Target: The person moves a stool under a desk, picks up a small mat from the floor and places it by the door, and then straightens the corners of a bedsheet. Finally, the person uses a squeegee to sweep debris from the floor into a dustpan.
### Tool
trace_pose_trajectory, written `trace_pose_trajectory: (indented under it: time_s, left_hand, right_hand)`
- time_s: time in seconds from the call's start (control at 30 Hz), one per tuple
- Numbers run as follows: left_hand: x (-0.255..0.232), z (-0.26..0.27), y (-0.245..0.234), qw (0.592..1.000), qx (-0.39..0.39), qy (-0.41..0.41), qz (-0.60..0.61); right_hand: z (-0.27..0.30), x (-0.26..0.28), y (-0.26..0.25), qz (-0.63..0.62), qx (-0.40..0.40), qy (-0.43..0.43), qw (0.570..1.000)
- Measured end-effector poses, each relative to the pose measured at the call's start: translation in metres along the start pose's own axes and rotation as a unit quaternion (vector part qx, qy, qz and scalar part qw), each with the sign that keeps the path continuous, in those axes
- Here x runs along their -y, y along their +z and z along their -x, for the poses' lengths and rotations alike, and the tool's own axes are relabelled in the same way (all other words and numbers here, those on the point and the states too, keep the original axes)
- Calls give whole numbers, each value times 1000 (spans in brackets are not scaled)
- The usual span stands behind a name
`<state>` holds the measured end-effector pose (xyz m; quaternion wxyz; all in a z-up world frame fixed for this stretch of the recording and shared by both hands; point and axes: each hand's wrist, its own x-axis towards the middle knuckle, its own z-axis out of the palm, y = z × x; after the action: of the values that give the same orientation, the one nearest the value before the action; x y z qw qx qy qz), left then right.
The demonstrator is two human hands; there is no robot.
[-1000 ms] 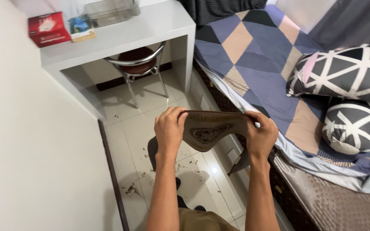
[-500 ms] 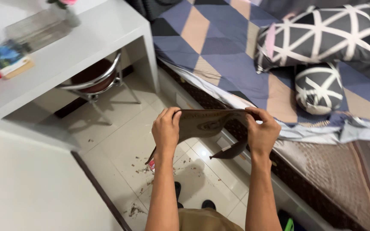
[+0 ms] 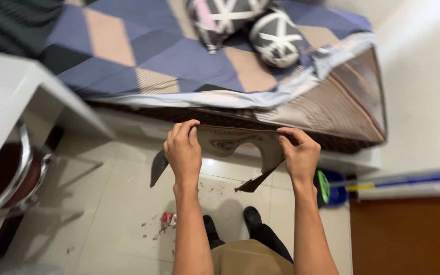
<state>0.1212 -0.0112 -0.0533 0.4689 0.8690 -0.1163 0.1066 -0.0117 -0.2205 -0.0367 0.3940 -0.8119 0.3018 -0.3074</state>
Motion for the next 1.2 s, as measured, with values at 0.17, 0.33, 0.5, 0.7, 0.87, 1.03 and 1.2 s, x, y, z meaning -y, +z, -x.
trace_pose_trajectory:
  time_s: [0.17, 0.33, 0.5, 0.7, 0.87, 1.03, 1.2]
  left_hand:
    - [-39, 7, 26, 993, 87, 66, 51]
    - [-80, 25, 52, 973, 175, 108, 104]
    - [-111, 63, 80, 951, 244, 147, 118]
    - [-140, 134, 108, 926, 289, 198, 142]
    - [-162, 192, 126, 903, 332, 228, 153]
    - [-185, 235, 149, 867, 376, 276, 176]
    - [-205, 264, 185, 824, 446, 297, 182]
  right_hand:
    - [27, -32, -47, 143, -107, 53, 983]
    - [57, -56, -99, 162, -160, 142, 963]
    - [98, -77, -153, 183, -198, 172, 947]
    - [158, -107, -220, 241, -250, 162, 924]
    - [211, -122, -268, 239, -309, 221, 894]
    - [254, -136, -299, 199, -384, 318, 843]
    - [297, -164, -319, 203, -429, 401, 784]
